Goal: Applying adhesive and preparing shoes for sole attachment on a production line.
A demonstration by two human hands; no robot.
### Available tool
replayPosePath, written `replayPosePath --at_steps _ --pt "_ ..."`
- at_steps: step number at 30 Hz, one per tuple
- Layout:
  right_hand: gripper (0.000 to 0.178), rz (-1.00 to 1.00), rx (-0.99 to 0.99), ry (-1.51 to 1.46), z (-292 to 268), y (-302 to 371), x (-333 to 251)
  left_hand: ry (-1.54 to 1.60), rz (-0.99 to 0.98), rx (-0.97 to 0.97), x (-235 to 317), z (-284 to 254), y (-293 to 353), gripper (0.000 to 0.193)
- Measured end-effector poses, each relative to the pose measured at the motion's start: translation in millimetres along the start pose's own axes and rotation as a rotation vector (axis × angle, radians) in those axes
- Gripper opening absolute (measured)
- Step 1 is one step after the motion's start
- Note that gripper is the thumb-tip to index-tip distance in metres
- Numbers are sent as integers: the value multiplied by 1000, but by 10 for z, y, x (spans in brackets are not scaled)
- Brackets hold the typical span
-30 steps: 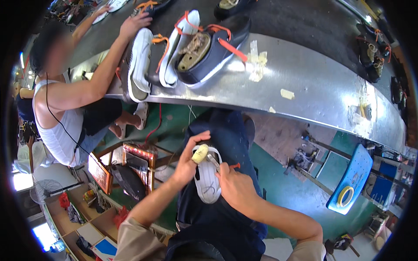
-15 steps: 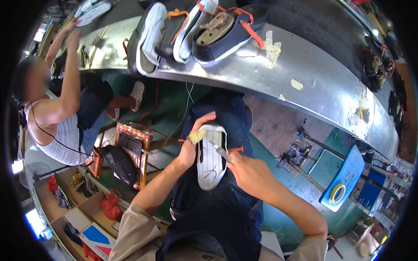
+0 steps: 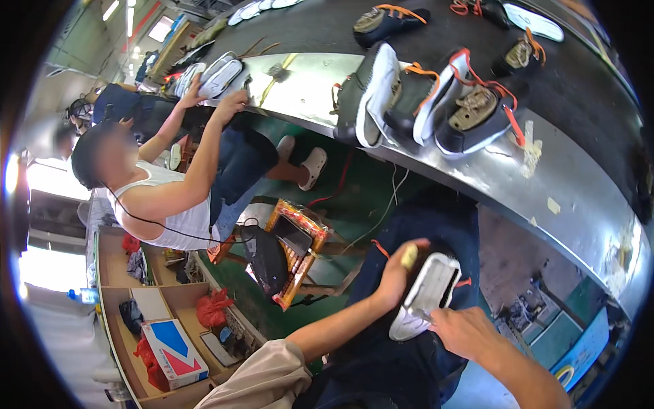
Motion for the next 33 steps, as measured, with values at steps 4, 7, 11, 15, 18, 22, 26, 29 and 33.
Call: replayPosePath --at_steps 4,7,11,15,18,22,26,29,33 --pt "28 14 -38 81 12 69 -6 -222 168 -134 285 252 402 47" --pt "26 9 104 -162 190 -108 -153 56 -94 121 174 -13 387 47" --pt "21 21 55 -94 115 -110 -13 37 -121 125 267 26 426 45" --pt "12 6 249 335 -124 3 0 5 -132 78 275 144 399 46" --pt "12 -33 299 563 -236 -9 -136 11 -125 71 293 163 394 45" --pt "14 -146 336 703 -279 -30 -185 22 -155 124 234 116 427 45" --pt "16 -250 327 729 -278 -59 -298 43 -115 81 246 113 416 46" --pt "18 -310 159 560 -134 -134 -251 75 -117 95 222 142 415 45" --pt "21 -106 -142 -15 224 -266 -206 213 -161 105 195 89 444 76"
Point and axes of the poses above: each hand's wrist, its own y-axis away from the middle knuckle, its own z-axis out of the palm, x = y × z, the point moved 10 cm from there along -y, towards the middle knuckle, and after that the axes turned 10 degrees about z, right-handed, at the moved point
